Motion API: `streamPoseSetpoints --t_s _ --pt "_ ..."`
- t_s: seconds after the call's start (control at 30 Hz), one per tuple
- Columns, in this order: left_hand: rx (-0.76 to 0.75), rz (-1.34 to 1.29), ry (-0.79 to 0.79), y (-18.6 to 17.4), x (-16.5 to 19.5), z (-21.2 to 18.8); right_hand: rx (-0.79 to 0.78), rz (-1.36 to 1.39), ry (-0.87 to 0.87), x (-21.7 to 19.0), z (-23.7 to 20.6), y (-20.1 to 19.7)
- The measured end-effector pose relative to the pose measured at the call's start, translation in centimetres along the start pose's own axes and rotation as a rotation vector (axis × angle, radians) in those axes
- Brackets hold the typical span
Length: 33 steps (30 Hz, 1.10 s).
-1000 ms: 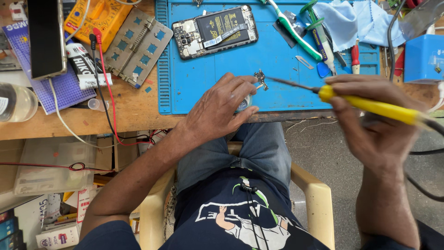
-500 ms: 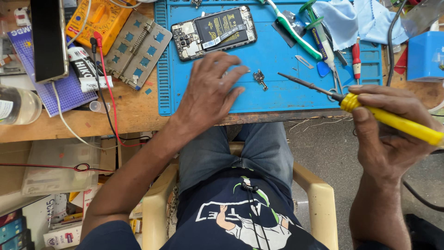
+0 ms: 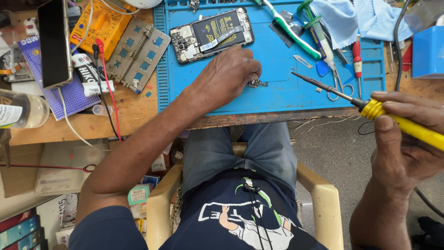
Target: The person applies flux to a small circuit board and solders a wire to it using a soldering iron and solder. They then handle a disassembled smartphone, briefly inspect a container of spare parts, and place the phone into a protective sleeve.
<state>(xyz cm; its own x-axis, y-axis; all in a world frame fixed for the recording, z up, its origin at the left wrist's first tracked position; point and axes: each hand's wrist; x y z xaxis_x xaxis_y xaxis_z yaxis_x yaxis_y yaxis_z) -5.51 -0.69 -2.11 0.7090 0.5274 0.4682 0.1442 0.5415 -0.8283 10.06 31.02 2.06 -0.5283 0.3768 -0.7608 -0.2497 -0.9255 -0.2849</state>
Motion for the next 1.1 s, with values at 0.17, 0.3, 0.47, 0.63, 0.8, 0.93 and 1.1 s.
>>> streamPoseSetpoints --t_s 0.17,0.3,0.47,0.63,0.8,0.93,1.1 --pt "0.089 0.096 -0.039 -2.0 0.5 -1.0 0.001 0.006 -0.002 0.8 -0.6 -0.4" --pt "0.107 0.150 -0.079 -4.7 1.7 -5.2 -0.027 -0.033 -0.017 1.3 -0.6 -1.1" --pt "0.108 0.096 -0.146 -4.6 2.6 -6.6 -0.063 -0.077 -0.035 1.7 -0.2 -1.1" --pt "0.099 -0.141 -0.171 -4.1 3.4 -6.2 -0.043 -0.066 0.013 1.3 -0.5 -0.3" --pt "0.186 -0.297 -0.014 -3.1 3.7 -5.5 -0.050 -0.077 0.018 1.2 -0.2 -0.2" --pt "0.135 -0.308 -0.004 -2.3 3.0 -4.4 -0.067 -0.115 0.020 0.8 0.0 0.0" --pt "0.061 -0.322 -0.018 -1.8 2.4 -3.4 -0.090 -0.094 0.025 0.1 0.6 1.0"
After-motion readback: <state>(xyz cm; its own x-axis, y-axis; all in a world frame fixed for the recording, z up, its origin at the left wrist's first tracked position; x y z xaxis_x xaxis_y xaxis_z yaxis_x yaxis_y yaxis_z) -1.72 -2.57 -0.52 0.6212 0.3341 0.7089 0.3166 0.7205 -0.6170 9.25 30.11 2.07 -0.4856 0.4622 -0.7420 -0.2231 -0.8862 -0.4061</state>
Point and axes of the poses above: each hand's wrist, its own z-axis towards the middle knuckle, its own y-axis out of the palm, x = y × z, and after that the axes turned 1 degree about z, right-handed
